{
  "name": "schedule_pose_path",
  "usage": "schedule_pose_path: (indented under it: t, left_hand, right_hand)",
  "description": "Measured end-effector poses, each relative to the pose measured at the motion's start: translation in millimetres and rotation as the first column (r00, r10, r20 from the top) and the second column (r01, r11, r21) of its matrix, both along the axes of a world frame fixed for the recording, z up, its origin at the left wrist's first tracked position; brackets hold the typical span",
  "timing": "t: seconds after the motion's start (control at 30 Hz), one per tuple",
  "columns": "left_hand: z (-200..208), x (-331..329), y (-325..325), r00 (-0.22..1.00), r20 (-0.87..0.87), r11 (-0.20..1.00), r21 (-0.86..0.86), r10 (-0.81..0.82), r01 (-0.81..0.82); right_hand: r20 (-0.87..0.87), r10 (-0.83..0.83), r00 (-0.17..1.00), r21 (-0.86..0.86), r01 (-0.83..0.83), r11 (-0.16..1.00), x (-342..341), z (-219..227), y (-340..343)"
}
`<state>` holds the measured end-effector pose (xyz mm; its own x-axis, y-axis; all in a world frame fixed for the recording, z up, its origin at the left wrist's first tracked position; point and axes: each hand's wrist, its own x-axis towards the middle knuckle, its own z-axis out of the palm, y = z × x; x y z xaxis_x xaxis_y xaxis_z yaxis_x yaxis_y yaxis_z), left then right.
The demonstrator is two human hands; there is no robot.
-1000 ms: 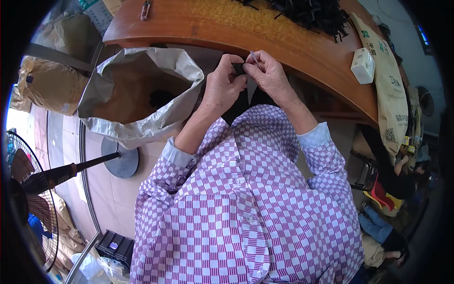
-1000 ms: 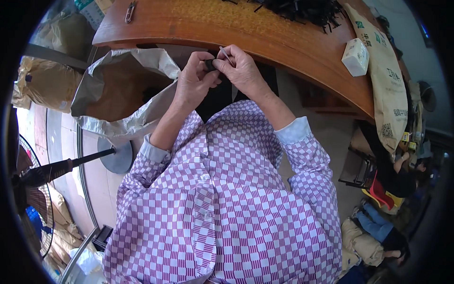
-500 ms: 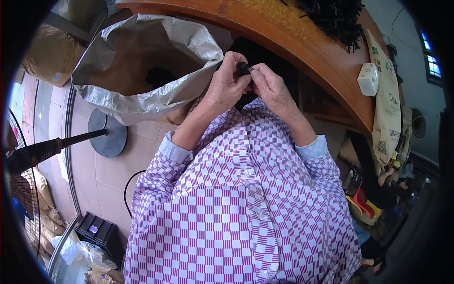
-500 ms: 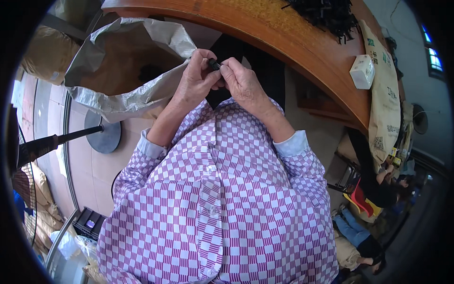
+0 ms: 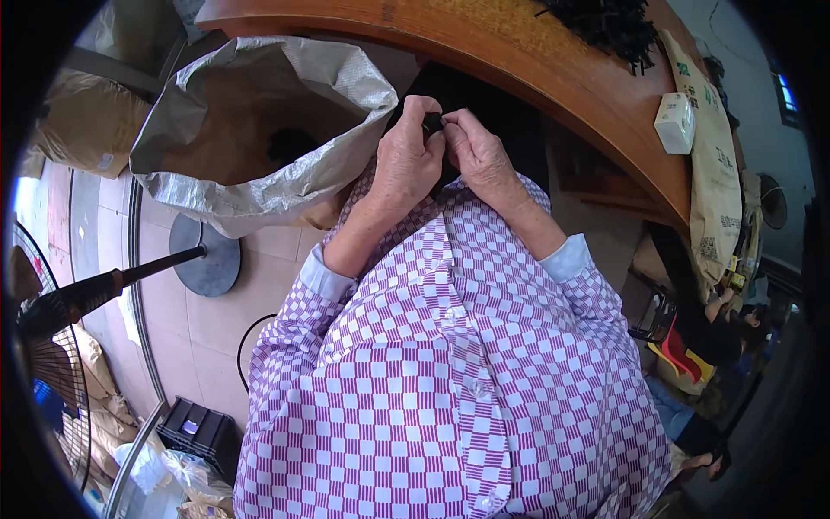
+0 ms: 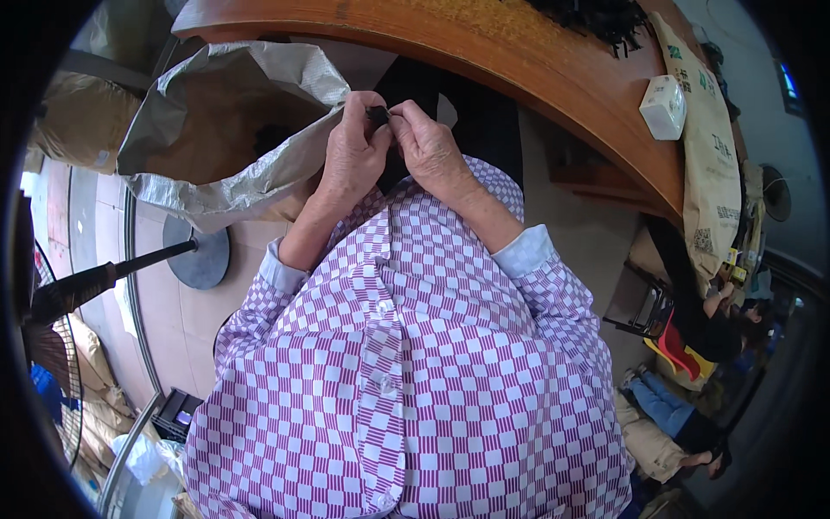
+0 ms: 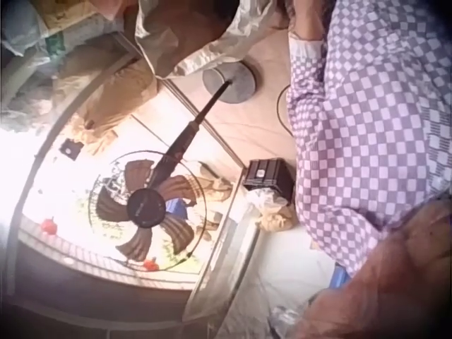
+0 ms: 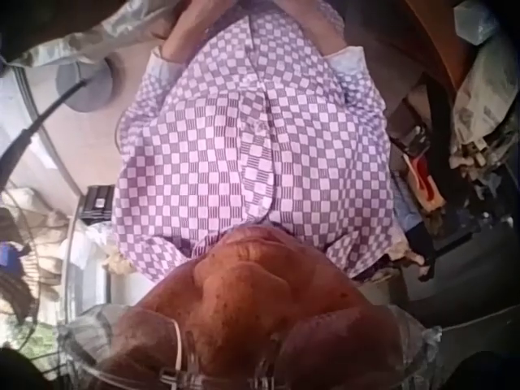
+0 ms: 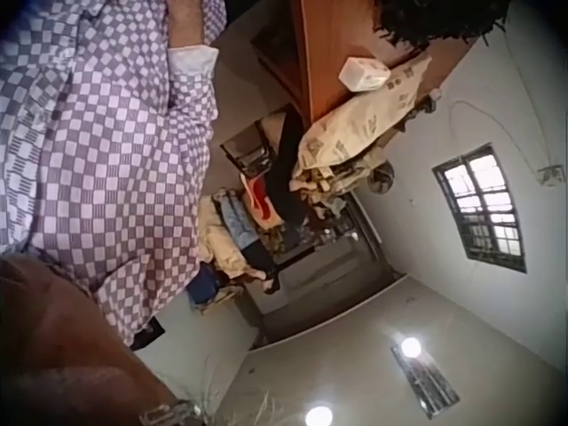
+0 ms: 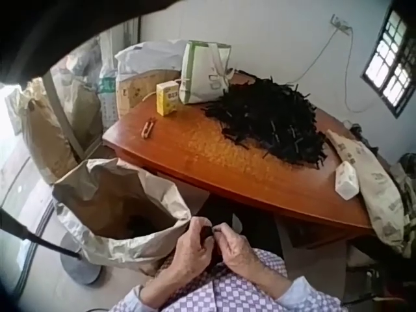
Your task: Manually assemble small electronic components by inserting wire brushes into plastic housings.
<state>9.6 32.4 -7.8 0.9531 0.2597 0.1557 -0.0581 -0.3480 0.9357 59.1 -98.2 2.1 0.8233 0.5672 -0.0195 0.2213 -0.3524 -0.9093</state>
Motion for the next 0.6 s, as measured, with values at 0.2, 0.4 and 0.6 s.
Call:
schedule_pose_path:
  t: [0.2,0.4,0.6]
  left_hand:
    - [15,8,14,0.982,0.071,0.389,-0.911,-0.176,0.136]
    - [24,6,6,0.957,0.008,0.203,-0.977,-0.289,0.070]
    - [22,2,-3,0.881,-0.010,0.295,-0.944,-0.473,0.148]
  right_hand:
    - [-0.293,-0.044,0.955,0.294,0.134,0.946,4,16,-13]
    - [-0.426,0.041,0.904,0.481,0.188,0.856,9,12,-29]
    - [-0.501,0.129,0.856,0.542,0.195,0.818,11,3,-36]
